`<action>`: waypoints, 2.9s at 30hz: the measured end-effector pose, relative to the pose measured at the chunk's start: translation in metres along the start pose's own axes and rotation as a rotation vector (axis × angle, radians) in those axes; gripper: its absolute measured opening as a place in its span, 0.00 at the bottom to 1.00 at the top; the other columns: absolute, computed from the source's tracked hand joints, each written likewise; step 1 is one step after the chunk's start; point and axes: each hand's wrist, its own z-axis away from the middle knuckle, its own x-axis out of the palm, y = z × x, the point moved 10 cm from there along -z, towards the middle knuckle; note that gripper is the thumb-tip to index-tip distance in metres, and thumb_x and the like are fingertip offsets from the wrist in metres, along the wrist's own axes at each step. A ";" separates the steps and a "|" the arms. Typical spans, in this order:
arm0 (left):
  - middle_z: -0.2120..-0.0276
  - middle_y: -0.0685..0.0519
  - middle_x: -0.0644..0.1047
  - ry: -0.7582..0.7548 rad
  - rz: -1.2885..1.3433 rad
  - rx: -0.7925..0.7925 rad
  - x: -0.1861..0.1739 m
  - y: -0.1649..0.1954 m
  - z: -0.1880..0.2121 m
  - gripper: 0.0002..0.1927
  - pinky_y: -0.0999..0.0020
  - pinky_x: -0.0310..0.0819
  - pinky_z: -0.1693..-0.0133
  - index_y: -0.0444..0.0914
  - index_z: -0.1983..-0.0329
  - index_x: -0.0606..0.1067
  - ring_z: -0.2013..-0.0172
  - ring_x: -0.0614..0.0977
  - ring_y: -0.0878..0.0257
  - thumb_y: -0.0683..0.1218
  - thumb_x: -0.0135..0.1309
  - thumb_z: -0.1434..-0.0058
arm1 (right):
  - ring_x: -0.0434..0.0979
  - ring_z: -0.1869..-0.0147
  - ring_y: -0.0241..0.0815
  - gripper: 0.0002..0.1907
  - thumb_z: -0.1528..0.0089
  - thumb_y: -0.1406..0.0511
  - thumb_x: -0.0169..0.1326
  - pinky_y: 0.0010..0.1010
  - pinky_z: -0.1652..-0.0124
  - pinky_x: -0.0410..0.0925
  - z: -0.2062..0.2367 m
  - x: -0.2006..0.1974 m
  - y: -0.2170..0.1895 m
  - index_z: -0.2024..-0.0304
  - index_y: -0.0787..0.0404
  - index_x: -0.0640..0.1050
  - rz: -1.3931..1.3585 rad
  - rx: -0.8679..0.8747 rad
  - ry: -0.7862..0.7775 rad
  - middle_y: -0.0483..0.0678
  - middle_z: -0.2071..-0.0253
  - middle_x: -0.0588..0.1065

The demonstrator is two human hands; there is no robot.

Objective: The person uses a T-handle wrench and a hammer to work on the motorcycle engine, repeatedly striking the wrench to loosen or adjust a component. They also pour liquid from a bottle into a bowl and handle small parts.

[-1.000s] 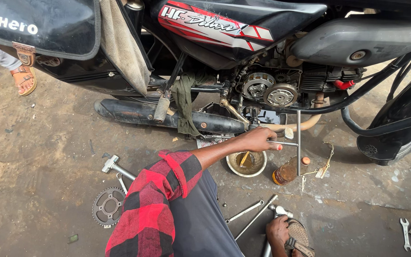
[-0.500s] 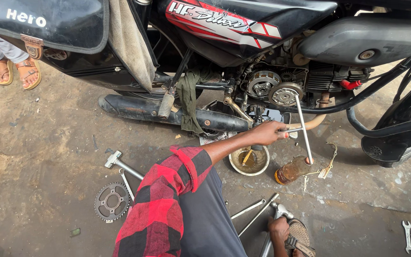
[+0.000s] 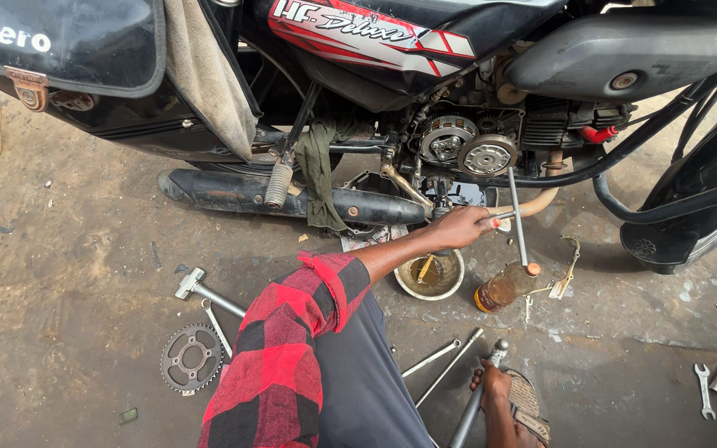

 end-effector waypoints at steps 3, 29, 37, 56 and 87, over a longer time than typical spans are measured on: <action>0.79 0.53 0.76 0.012 0.015 0.003 0.000 0.001 0.001 0.28 0.56 0.69 0.72 0.38 0.53 0.80 0.77 0.79 0.62 0.65 0.44 0.31 | 0.64 0.79 0.37 0.08 0.32 0.68 0.49 0.32 0.81 0.61 0.000 0.002 0.002 0.55 0.70 0.71 -0.122 0.035 -0.044 0.47 0.77 0.66; 0.79 0.48 0.78 0.062 0.063 -0.108 0.000 -0.024 -0.005 0.22 0.55 0.68 0.74 0.46 0.46 0.80 0.79 0.77 0.58 0.61 0.47 0.32 | 0.58 0.84 0.38 0.29 0.34 0.39 0.48 0.33 0.82 0.55 -0.011 -0.015 -0.003 0.65 0.56 0.66 -0.368 -0.015 0.079 0.43 0.82 0.60; 0.81 0.46 0.77 0.122 -0.009 -0.050 -0.015 -0.011 -0.001 0.22 0.52 0.67 0.72 0.41 0.56 0.82 0.79 0.77 0.53 0.61 0.48 0.31 | 0.58 0.88 0.38 0.26 0.31 0.45 0.46 0.32 0.86 0.56 -0.009 -0.041 -0.079 0.68 0.58 0.65 -0.417 -0.471 0.154 0.45 0.85 0.60; 0.84 0.46 0.73 0.163 -0.095 -0.013 -0.017 -0.019 -0.021 0.23 0.50 0.63 0.74 0.37 0.69 0.78 0.82 0.73 0.54 0.58 0.48 0.29 | 0.64 0.81 0.33 0.27 0.29 0.47 0.50 0.25 0.80 0.60 0.078 0.038 -0.141 0.61 0.66 0.70 -0.303 -0.997 -0.334 0.43 0.81 0.65; 0.87 0.51 0.71 0.184 -0.133 -0.037 -0.007 -0.026 -0.024 0.23 0.55 0.58 0.79 0.39 0.70 0.78 0.86 0.69 0.60 0.59 0.49 0.29 | 0.72 0.76 0.32 0.18 0.36 0.53 0.60 0.24 0.78 0.63 0.024 0.073 -0.132 0.59 0.60 0.75 -0.509 -1.013 -0.386 0.41 0.73 0.73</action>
